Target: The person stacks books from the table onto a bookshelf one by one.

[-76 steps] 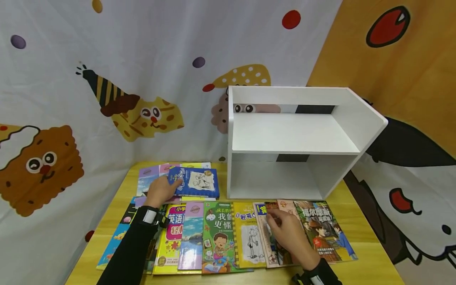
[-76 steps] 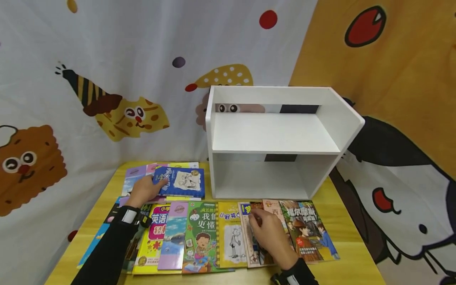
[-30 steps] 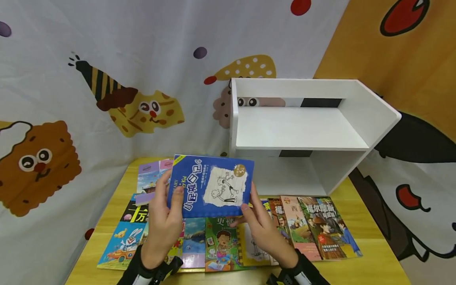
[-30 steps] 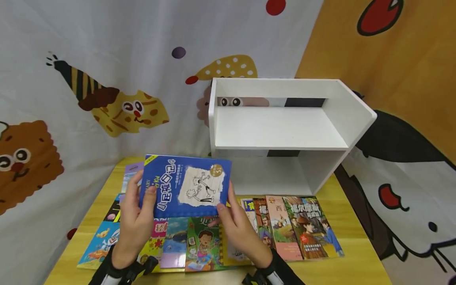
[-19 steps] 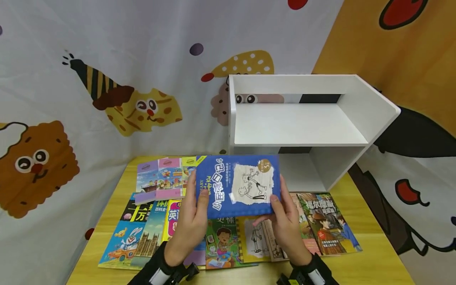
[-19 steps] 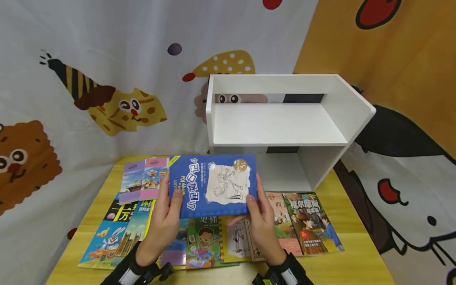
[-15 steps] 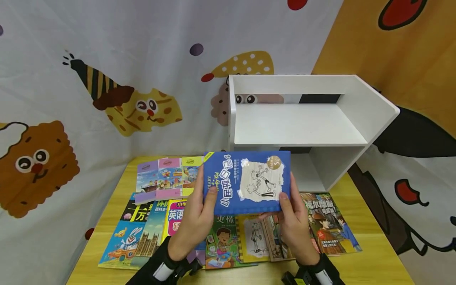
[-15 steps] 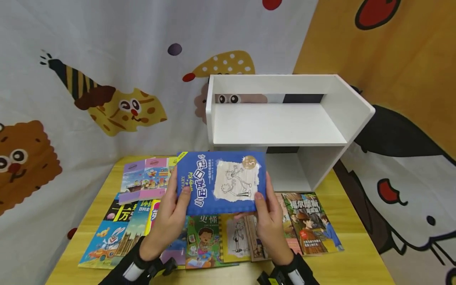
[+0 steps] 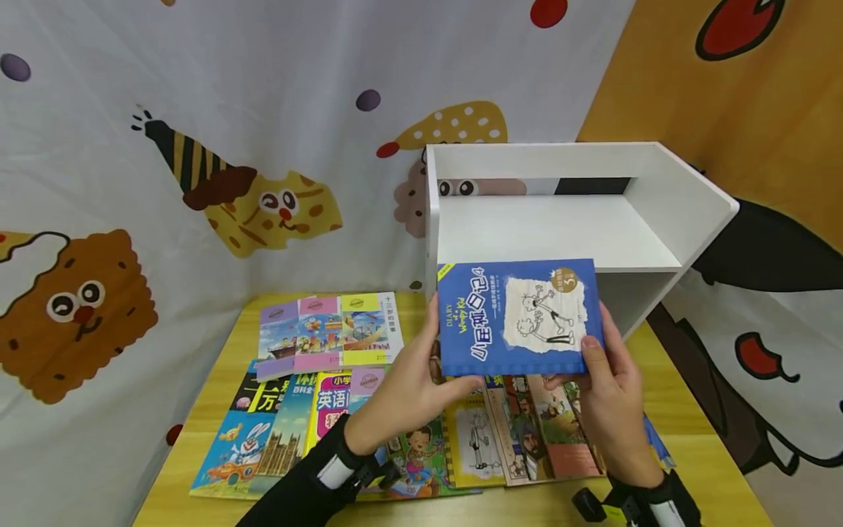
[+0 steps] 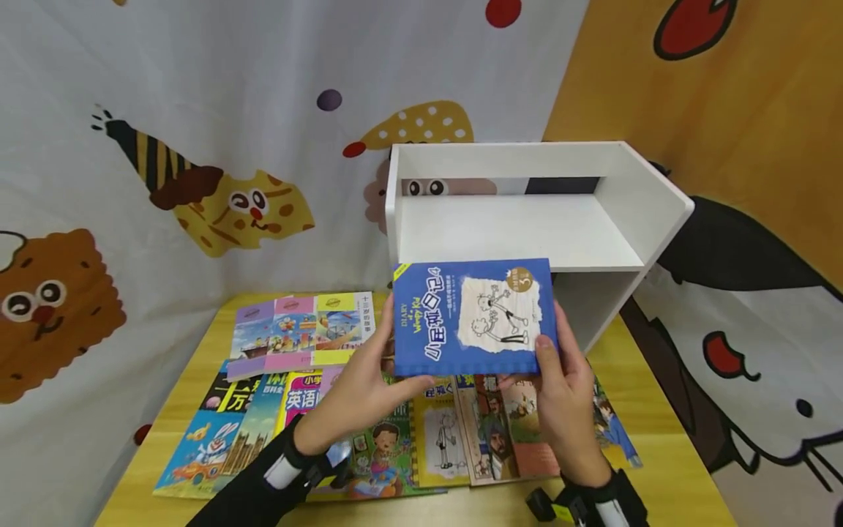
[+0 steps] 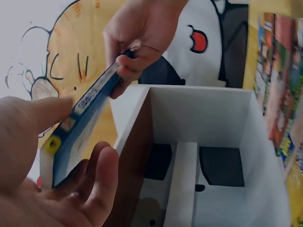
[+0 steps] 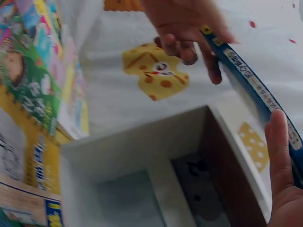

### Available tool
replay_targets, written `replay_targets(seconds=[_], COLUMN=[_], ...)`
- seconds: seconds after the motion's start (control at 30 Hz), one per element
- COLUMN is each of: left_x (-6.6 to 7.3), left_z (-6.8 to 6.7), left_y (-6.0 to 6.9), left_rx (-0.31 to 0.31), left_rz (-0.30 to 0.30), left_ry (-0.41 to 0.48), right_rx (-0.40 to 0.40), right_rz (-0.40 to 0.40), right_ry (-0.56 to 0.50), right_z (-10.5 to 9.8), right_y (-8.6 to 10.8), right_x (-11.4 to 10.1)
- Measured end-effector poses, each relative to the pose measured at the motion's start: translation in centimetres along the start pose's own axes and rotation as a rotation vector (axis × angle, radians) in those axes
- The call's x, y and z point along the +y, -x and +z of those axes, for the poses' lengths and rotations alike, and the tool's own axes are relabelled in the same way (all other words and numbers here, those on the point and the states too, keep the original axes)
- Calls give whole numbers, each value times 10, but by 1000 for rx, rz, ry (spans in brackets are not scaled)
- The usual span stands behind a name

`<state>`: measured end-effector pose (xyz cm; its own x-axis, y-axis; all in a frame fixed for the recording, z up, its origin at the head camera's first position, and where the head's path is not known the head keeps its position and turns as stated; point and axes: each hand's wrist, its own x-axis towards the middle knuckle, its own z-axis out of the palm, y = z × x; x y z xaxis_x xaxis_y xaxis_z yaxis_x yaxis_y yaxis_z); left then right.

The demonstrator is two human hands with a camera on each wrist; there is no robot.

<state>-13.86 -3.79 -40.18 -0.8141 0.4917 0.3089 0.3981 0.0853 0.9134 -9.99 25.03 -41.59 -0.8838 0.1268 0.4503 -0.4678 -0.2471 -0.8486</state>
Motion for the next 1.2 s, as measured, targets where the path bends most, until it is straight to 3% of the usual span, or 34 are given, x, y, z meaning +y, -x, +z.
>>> replay_targets(seconds=[0.2, 0.43, 0.57, 0.7, 0.8, 1.07, 1.2], left_x=[14, 22, 21, 19, 17, 16, 19], left_z=[-2, 5, 10, 13, 15, 19, 16], left_y=[-34, -66, -78, -83, -85, -93, -98], left_rx=[-42, -26, -5, 42, 98, 236, 265], left_rz=[62, -8, 10, 19, 56, 251, 284], left_ry=[-82, -104, -163, -255, -400, -1021, -1145], right_rx=[-24, -39, -115, -186, -193, -95, -96], right_rz=[15, 92, 157, 166, 152, 159, 199], right_ry=[-29, 21, -15, -61, -12, 246, 353], right_z=[-21, -43, -56, -68, -75, -84, -88], right_y=[-20, -37, -47, -53, -57, -65, -72], right_x=[-20, -38, -39, -34, -29, -25, -31])
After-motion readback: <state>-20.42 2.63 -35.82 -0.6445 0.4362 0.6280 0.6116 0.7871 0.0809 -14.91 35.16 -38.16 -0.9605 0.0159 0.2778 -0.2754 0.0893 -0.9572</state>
